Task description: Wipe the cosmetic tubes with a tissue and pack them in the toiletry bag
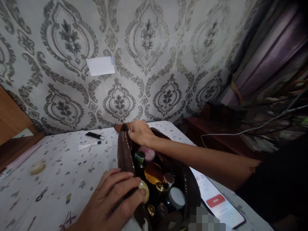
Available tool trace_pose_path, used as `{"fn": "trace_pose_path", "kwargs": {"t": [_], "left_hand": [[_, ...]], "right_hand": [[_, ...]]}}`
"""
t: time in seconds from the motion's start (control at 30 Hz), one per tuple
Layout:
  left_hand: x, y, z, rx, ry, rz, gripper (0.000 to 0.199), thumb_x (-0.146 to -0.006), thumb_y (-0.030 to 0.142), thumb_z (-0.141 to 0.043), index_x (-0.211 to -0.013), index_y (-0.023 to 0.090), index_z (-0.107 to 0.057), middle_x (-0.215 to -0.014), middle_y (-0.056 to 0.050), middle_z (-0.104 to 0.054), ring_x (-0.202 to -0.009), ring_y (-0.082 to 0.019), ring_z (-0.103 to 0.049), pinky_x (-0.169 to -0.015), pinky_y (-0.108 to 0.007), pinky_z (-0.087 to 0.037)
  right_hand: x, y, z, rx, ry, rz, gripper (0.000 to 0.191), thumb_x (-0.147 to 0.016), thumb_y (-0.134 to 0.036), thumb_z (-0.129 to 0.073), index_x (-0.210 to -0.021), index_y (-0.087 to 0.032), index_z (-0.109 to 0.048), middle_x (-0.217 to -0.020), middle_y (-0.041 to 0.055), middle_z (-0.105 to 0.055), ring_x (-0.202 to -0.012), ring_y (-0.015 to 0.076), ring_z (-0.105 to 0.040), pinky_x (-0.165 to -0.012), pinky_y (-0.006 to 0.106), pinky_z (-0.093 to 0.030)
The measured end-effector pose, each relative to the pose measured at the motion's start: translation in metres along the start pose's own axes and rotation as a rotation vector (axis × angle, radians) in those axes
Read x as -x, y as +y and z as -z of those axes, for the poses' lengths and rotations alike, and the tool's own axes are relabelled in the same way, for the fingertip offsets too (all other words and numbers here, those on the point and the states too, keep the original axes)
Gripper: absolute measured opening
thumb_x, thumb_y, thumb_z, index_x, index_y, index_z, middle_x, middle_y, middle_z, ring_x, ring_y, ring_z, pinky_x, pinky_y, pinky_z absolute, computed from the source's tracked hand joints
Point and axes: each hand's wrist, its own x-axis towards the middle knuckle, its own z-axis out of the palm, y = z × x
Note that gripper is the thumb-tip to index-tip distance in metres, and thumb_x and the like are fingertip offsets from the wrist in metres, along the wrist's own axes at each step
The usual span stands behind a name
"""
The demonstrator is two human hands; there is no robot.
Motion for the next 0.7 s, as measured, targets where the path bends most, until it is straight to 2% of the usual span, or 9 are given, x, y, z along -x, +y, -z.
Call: {"fn": "trace_pose_path", "kwargs": {"t": [0.1,0.33,0.53,0.7], "left_hand": [[0.002,0.0,0.0,-0.007,-0.013,0.004,0.035,-0.105,0.023,-0.04,-0.133,0.021,-0.061,-0.123,-0.005,-0.071,-0.13,-0.019,-0.052,-0.121,-0.038,-0.032],[0.004,0.0,0.0,0.009,-0.044,0.03,0.037,-0.106,0.024,-0.037,-0.136,0.025,-0.059,-0.125,-0.004,-0.071,-0.131,-0.019,-0.052,-0.12,-0.039,-0.033],[-0.001,0.003,0.005,0.031,-0.086,0.056,0.037,-0.106,0.02,-0.035,-0.135,0.023,-0.059,-0.13,-0.004,-0.068,-0.133,-0.019,-0.049,-0.12,-0.037,-0.031],[0.001,0.0,0.001,0.033,-0.052,0.019,0.039,-0.107,0.021,-0.033,-0.136,0.022,-0.058,-0.132,-0.005,-0.067,-0.135,-0.019,-0.047,-0.121,-0.037,-0.029]], "right_hand": [[-0.002,0.002,0.0,-0.011,0.0,-0.009,0.023,-0.086,-0.014,-0.055,-0.096,-0.014,-0.075,-0.09,0.0098,-0.076,-0.084,0.0197,-0.07,-0.062,0.024,-0.043],[0.002,0.002,0.006,-0.016,-0.046,-0.056,0.022,-0.086,-0.016,-0.06,-0.101,-0.016,-0.076,-0.094,0.0106,-0.077,-0.089,0.0231,-0.072,-0.06,0.026,-0.041],[0.003,0.007,0.011,-0.073,-0.103,-0.051,0.024,-0.094,-0.025,-0.056,-0.091,-0.017,-0.078,-0.077,0.0054,-0.077,-0.067,0.0157,-0.071,-0.055,0.021,-0.042],[-0.002,0.011,0.006,-0.129,-0.132,-0.053,0.023,-0.091,-0.02,-0.057,-0.082,-0.015,-0.078,-0.068,0.004,-0.075,-0.058,0.0133,-0.069,-0.054,0.019,-0.044]]}}
